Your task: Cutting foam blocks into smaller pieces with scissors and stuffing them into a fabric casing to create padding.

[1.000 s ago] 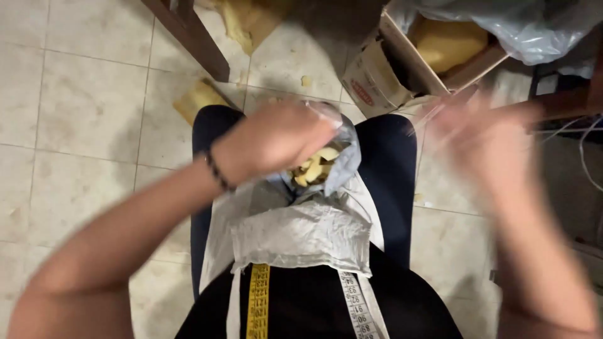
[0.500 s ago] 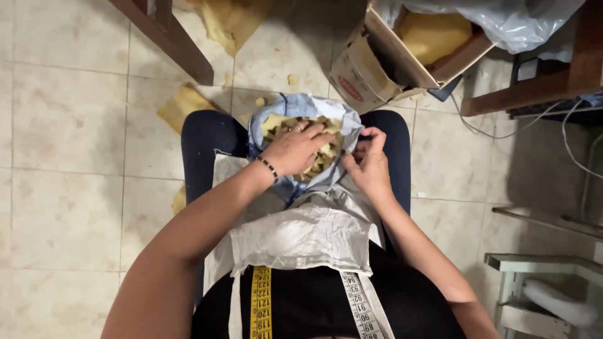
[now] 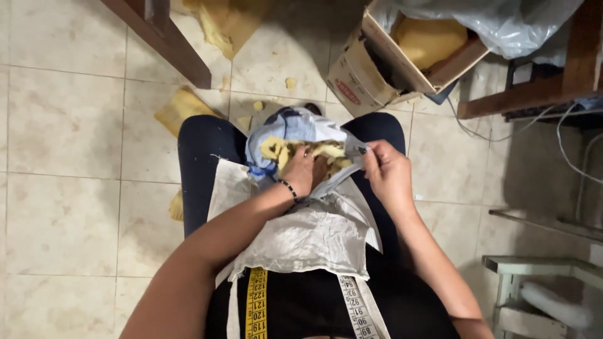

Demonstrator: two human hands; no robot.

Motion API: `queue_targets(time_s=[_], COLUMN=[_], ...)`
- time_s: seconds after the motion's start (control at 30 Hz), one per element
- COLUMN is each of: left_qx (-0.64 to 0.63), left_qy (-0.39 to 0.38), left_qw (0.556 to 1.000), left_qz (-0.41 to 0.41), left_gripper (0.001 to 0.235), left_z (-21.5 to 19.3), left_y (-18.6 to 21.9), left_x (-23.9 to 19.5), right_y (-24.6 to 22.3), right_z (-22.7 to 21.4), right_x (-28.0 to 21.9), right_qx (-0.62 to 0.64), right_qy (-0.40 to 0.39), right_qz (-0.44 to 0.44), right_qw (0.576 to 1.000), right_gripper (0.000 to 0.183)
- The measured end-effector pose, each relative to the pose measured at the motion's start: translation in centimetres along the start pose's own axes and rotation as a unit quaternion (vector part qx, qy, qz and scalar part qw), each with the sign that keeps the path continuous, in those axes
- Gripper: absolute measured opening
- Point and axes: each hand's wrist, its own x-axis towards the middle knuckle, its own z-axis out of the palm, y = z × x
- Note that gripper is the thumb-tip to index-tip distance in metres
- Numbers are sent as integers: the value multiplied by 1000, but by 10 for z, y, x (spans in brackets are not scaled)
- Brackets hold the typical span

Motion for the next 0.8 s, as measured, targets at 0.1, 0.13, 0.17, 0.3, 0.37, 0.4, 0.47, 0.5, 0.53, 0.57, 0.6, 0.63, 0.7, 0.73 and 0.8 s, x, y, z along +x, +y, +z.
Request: queue_targets(time_s=[0.1, 0.13, 0.17, 0.3, 0.37, 0.4, 0.47, 0.5, 0.53, 0.57, 0.6, 0.63, 0.7, 0.73, 0.8], left_qx=[-71, -74, -169, -191, -167, -142, -179, -210, -208, -176, -142, -144, -184, -187, -252], left_qy=[-12, -15, -73, -109, -105, -99, -38, 26, 27, -34, -95, -96, -141, -142, -133], left_qw=[997, 997, 983, 972, 978, 983, 979, 972, 973, 983, 985, 985, 972, 972, 957], left_qz=[3, 3, 2, -81, -69, -57, -86, -105, -100, -50, 0, -7, -23, -28, -47], left_gripper=[34, 34, 44, 51, 56, 60, 46, 34, 34, 25, 20, 20, 54, 54, 77], left_z=[10, -30, -76, -83, -89, -93, -25, 9, -3, -14, -25, -31, -43, -62, -101], left_y=[-24, -34, -51, -82, -76, -74, -55, -49, -57, -64, -72, -78, -90, -91, -95], left_x=[-3, -25, -40, -72, -70, -69, -50, -36, -36, -38, -40, -41, -43, -52, -66], right_y=[12, 15, 17, -3, -43, -63, -61, -59, -1, 50, 92, 71, 29, 32, 30], right_z=[-11, -16, -19, -21, -10, -4, 48, 74, 108, 145, 190, 184, 171, 165, 171], right_x=[4, -3, -1, 7, 4, 4, 1, 1, 18, 34, 54, 55, 57, 61, 52], right_qx=[-92, -92, -86, -165, -193, -219, -308, -394, -395, -448, -498, -497, -467, -466, -467], right_qy=[39, 35, 42, 34, -9, -48, -129, -198, -194, -237, -279, -282, -361, -365, -373], right_qz=[-19, -15, -1, -47, -128, -210, -237, -256, -253, -231, -207, -212, -104, -107, -107], right_qw=[995, 995, 995, 985, 973, 952, 912, 860, 861, 831, 795, 793, 801, 799, 795], right_gripper=[11, 11, 10, 10, 13, 18, 20, 22, 22, 22, 26, 26, 32, 32, 32])
